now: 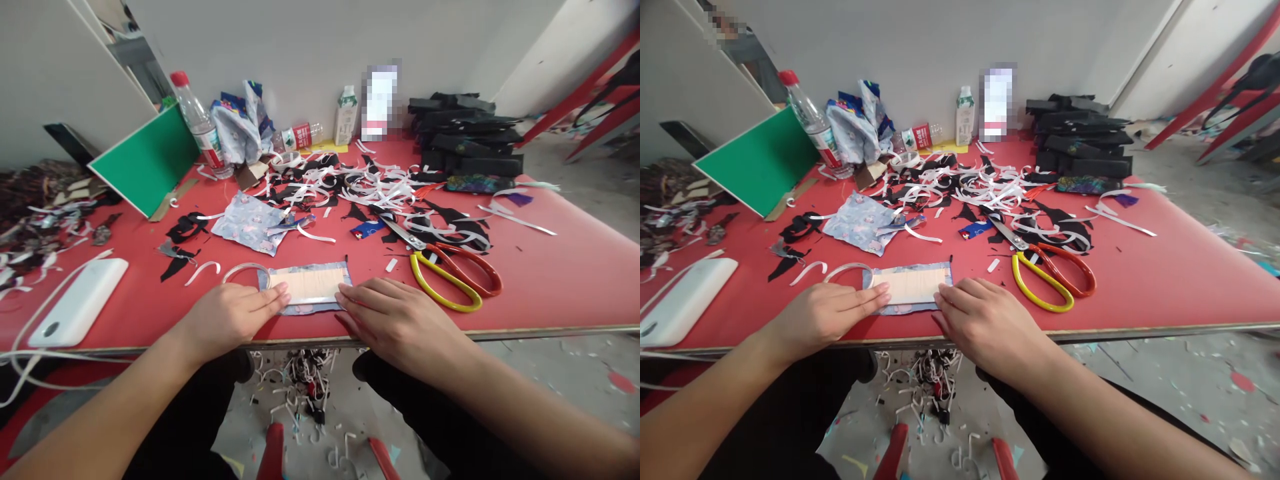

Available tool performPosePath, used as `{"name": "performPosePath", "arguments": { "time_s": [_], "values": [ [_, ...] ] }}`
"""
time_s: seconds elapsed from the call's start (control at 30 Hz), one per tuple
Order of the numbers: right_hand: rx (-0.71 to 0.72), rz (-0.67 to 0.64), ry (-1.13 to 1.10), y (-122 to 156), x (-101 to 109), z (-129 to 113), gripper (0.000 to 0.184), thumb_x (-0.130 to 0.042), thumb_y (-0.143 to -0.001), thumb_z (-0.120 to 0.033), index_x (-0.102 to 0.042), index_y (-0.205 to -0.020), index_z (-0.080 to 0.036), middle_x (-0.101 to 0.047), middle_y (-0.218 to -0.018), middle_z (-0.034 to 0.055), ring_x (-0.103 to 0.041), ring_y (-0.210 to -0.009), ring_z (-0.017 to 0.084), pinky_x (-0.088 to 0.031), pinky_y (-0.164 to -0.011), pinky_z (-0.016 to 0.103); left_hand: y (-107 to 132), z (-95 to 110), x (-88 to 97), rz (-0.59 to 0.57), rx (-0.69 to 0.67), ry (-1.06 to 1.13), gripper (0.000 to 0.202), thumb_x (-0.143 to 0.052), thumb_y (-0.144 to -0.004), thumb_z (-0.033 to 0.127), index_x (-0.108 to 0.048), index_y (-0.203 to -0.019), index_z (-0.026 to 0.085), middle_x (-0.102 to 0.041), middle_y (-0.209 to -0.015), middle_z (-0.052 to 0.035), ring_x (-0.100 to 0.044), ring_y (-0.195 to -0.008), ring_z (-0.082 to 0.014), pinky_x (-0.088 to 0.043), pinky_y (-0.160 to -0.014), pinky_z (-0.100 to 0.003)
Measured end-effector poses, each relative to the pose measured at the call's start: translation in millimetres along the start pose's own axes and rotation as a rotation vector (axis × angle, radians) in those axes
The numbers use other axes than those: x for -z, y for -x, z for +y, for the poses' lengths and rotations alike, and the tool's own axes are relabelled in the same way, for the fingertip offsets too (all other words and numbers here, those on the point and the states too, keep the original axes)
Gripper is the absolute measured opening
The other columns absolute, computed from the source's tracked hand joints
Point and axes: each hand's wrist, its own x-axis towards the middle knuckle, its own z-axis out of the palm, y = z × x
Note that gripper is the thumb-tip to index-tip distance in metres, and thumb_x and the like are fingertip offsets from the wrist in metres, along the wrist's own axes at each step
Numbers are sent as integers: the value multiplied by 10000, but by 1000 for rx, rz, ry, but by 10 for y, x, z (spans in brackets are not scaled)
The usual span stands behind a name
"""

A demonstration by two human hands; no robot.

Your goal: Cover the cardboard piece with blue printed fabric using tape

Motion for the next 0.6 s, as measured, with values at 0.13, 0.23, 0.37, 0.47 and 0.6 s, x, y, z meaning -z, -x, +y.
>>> {"name": "performPosePath", "arguments": {
  "time_s": [0.13,0.23,0.37,0.47,0.6],
  "values": [
    [1,-4,16,1,-14,3,214,-565,-1047,-170,-761,-1075,-91,-806,-984,121,-725,-823,242,-633,-716,405,-16,0,2,6,-8,-4,307,-504,-1006,-2,-698,-1239,42,-784,-1253,-164,-819,-971,-246,-710,-739,-389],
    [-1,-6,23,2,1,5,219,-555,-1048,-163,-761,-1070,-92,-807,-990,125,-723,-811,241,-634,-708,405,-29,9,7,-2,-13,-22,317,-500,-999,-10,-696,-1243,44,-782,-1258,-166,-820,-952,-245,-708,-716,-389],
    [-15,-33,52,-68,36,-65,248,-544,-1050,-178,-773,-980,-111,-810,-955,141,-732,-803,262,-644,-707,432,-44,37,16,-36,-3,-73,338,-484,-1001,2,-714,-1238,75,-787,-1254,-151,-813,-848,-218,-688,-668,-364],
    [-34,-44,75,-187,-13,-210,253,-597,-1030,-251,-780,-1038,-77,-809,-1106,198,-762,-979,338,-668,-811,496,-50,55,20,-89,-3,-99,380,-444,-1004,2,-704,-1272,78,-788,-1258,-146,-808,-854,-209,-679,-685,-348],
    [25,-64,55,-282,-210,-397,528,-626,-1017,-360,-665,-1337,58,-679,-1392,285,-693,-1273,379,-619,-1046,487,-55,38,39,-129,-14,-87,365,-477,-1010,38,-688,-1306,66,-763,-1305,-170,-805,-990,-229,-677,-771,-353]
  ]
}}
